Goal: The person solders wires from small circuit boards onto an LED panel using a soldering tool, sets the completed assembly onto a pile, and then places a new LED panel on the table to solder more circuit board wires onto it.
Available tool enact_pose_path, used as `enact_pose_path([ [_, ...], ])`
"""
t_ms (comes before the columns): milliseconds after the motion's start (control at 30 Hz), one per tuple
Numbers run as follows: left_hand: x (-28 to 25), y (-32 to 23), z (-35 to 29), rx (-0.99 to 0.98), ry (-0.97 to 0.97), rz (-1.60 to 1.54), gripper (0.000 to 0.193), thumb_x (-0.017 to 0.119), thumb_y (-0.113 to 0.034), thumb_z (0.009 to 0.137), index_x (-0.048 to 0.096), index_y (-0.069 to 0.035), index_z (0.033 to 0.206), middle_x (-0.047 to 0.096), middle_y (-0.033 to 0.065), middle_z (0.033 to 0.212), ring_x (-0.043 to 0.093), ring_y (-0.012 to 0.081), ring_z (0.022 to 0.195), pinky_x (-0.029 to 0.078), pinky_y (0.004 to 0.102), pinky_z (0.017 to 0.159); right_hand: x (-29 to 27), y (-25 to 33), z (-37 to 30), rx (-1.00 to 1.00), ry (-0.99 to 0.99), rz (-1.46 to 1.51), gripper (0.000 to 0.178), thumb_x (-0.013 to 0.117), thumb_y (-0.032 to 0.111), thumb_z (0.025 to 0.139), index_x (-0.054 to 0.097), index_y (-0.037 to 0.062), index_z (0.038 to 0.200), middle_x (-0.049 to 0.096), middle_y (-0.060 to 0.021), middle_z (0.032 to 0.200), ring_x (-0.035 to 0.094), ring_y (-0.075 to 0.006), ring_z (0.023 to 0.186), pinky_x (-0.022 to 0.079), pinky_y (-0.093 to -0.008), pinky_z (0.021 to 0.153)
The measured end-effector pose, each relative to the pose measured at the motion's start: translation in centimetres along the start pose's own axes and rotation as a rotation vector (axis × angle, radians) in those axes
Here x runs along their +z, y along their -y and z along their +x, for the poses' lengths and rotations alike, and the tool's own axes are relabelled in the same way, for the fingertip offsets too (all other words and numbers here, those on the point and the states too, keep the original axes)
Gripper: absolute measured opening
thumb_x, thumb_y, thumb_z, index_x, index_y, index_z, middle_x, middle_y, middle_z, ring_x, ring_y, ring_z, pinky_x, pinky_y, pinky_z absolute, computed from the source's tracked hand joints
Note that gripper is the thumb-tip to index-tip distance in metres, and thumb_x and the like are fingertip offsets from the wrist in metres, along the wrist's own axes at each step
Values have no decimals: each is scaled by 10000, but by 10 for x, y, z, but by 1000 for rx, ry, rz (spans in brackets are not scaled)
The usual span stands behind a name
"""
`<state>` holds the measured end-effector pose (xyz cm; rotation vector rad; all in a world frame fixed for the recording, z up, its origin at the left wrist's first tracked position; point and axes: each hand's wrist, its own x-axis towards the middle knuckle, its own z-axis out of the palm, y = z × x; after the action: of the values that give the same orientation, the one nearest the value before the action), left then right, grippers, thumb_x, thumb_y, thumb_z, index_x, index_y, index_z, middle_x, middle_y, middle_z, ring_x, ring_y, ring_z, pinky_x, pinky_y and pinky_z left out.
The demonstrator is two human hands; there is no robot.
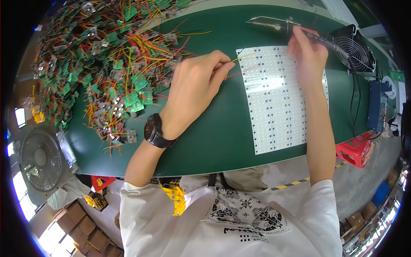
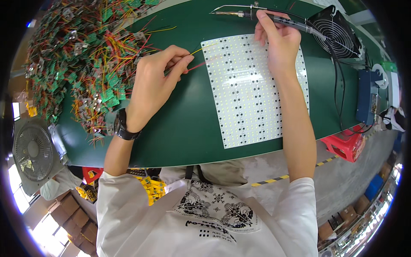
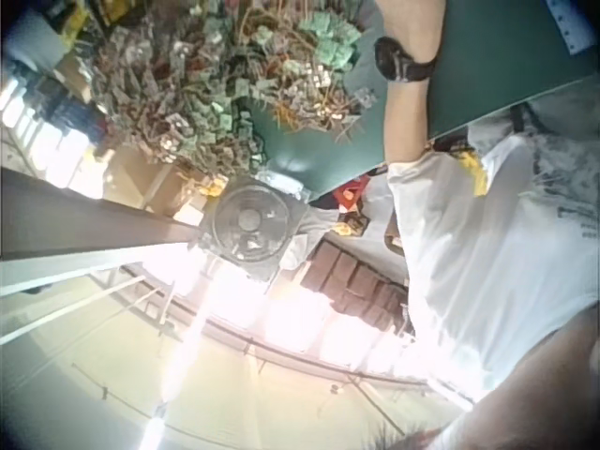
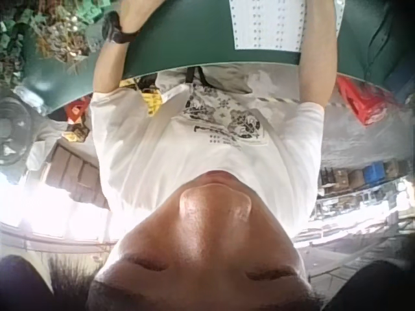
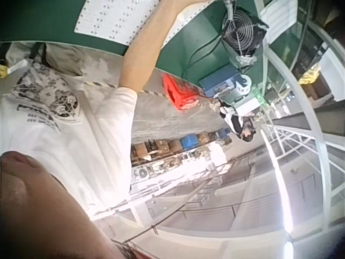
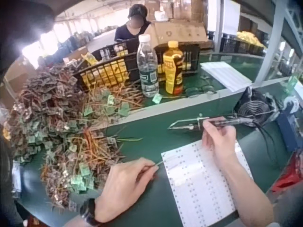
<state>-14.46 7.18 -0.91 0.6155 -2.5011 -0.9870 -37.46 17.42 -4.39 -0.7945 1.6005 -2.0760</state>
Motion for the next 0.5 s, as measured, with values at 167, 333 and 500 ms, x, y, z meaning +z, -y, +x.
enact_pose_path([
  [167,21,15,11,55,-165,168,74,577,-12,852,603,18,915,605,113,739,620,283,629,475,339,552,7,3,-1,80,-84,44,153,669,88,847,613,-8,953,585,-63,644,496,-100,502,317,-226,448],
  [333,41,27,14,88,-307,204,77,634,-28,804,599,-24,873,569,92,738,553,272,569,430,360,516,4,-1,-8,45,-77,-4,160,640,40,851,599,-46,980,577,-75,648,509,-131,511,325,-230,455],
  [500,36,31,13,103,-334,175,73,695,-56,763,628,-35,786,559,62,681,506,232,537,387,321,485,6,2,-17,-26,-60,-66,170,619,-9,846,580,-56,1004,587,-88,687,522,-136,517,363,-236,455],
])
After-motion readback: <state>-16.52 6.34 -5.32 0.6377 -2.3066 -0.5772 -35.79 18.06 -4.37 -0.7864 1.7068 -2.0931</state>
